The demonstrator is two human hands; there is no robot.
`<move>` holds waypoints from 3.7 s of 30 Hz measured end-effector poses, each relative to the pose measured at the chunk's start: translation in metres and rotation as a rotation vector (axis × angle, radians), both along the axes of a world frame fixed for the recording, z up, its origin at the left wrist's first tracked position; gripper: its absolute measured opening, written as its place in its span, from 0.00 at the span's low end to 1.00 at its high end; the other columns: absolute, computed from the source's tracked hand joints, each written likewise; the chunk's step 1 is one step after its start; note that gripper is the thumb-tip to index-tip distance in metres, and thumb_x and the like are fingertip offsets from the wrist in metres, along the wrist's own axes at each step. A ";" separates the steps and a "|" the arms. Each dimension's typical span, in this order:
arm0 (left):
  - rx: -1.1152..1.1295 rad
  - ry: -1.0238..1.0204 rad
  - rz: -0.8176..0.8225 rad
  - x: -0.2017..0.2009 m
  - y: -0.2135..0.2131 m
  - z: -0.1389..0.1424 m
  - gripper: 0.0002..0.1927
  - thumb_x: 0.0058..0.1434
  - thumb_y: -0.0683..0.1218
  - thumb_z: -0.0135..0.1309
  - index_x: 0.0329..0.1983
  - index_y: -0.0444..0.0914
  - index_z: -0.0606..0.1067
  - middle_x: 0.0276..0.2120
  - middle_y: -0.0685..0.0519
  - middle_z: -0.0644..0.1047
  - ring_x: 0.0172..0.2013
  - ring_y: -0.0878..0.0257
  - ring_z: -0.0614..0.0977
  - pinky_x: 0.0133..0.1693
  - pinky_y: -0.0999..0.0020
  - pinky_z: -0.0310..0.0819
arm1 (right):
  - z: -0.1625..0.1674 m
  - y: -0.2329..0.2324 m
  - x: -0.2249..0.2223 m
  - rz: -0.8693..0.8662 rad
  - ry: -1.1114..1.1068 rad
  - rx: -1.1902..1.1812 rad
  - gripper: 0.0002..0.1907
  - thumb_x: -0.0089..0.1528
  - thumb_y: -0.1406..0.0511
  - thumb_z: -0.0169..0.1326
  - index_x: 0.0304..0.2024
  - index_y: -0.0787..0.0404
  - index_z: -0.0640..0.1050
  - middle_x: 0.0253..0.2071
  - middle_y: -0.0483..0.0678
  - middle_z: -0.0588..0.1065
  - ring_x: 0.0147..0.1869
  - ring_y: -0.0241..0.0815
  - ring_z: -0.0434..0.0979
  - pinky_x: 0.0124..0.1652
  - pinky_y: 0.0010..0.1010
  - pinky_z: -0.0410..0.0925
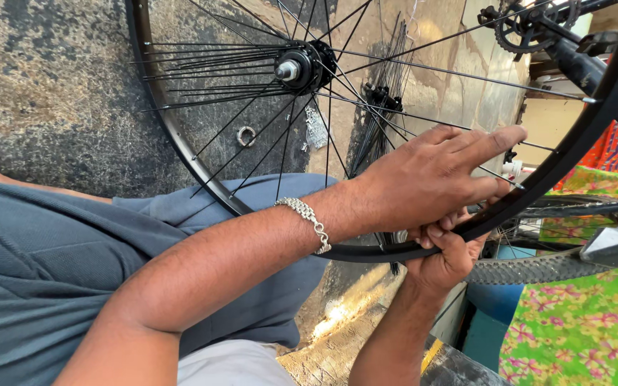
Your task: The person sits on the floor and laces a bicycle wheel by inserting spokes into the rim and securing them with nipples. They rotate the wheel to access different sections and continue the lacing process.
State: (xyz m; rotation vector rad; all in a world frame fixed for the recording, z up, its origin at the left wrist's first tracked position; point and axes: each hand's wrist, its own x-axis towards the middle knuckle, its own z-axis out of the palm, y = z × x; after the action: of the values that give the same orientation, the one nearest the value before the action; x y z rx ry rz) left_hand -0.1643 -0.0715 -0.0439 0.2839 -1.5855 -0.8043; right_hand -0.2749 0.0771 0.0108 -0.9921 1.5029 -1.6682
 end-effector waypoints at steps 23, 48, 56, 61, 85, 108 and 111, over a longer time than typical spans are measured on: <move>0.090 0.147 -0.234 0.040 0.009 0.037 0.14 0.55 0.44 0.61 0.44 0.41 0.73 0.64 0.43 0.63 0.61 0.47 0.77 0.60 0.53 0.73 | -0.001 0.008 0.014 0.049 0.134 -0.088 0.33 0.64 0.76 0.53 0.71 0.61 0.63 0.54 0.47 0.72 0.52 0.36 0.75 0.53 0.27 0.72; 0.544 0.333 0.140 0.183 0.117 0.100 0.17 0.72 0.34 0.50 0.53 0.43 0.57 0.46 0.43 0.73 0.44 0.62 0.80 0.43 0.71 0.82 | 0.023 0.053 0.162 0.389 0.587 -0.098 0.37 0.52 0.74 0.56 0.64 0.61 0.64 0.57 0.58 0.75 0.39 0.41 0.72 0.38 0.35 0.70; 0.525 0.130 0.312 0.208 0.100 0.123 0.18 0.71 0.37 0.59 0.48 0.43 0.60 0.36 0.47 0.76 0.33 0.62 0.81 0.38 0.71 0.81 | -0.011 0.024 0.099 0.491 0.337 -0.268 0.26 0.64 0.62 0.60 0.61 0.61 0.67 0.55 0.51 0.73 0.56 0.44 0.76 0.58 0.35 0.70; 0.724 0.158 0.328 0.208 0.126 0.119 0.17 0.72 0.37 0.61 0.47 0.40 0.61 0.37 0.47 0.75 0.35 0.64 0.79 0.39 0.75 0.79 | -0.079 -0.074 -0.017 0.347 0.683 0.523 0.20 0.62 0.57 0.58 0.55 0.57 0.76 0.48 0.53 0.79 0.47 0.51 0.81 0.47 0.42 0.73; 0.567 0.115 0.409 0.169 0.108 0.076 0.14 0.60 0.36 0.56 0.40 0.38 0.63 0.36 0.38 0.76 0.39 0.56 0.79 0.47 0.59 0.76 | -0.186 -0.177 -0.122 0.302 1.207 0.703 0.11 0.61 0.60 0.58 0.43 0.57 0.80 0.39 0.60 0.80 0.45 0.65 0.80 0.46 0.55 0.72; 0.617 0.186 -0.048 0.147 0.084 0.107 0.15 0.63 0.33 0.48 0.42 0.43 0.58 0.35 0.58 0.55 0.33 0.70 0.56 0.38 0.72 0.50 | -0.157 -0.195 -0.079 0.602 1.537 0.976 0.40 0.54 0.51 0.63 0.67 0.55 0.73 0.52 0.59 0.82 0.60 0.57 0.83 0.63 0.45 0.73; 0.593 0.188 -0.047 0.148 0.082 0.108 0.15 0.63 0.34 0.48 0.43 0.43 0.58 0.35 0.58 0.55 0.32 0.71 0.55 0.38 0.72 0.49 | -0.155 -0.193 -0.077 0.565 1.525 0.982 0.36 0.54 0.50 0.63 0.63 0.55 0.76 0.52 0.58 0.82 0.60 0.57 0.83 0.62 0.45 0.73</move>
State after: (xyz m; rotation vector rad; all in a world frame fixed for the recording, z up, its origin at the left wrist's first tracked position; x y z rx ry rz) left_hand -0.0165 0.0109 0.0639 0.5786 -1.1532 -1.2927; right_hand -0.3515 -0.1162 -0.1440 -1.8471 2.1223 0.5794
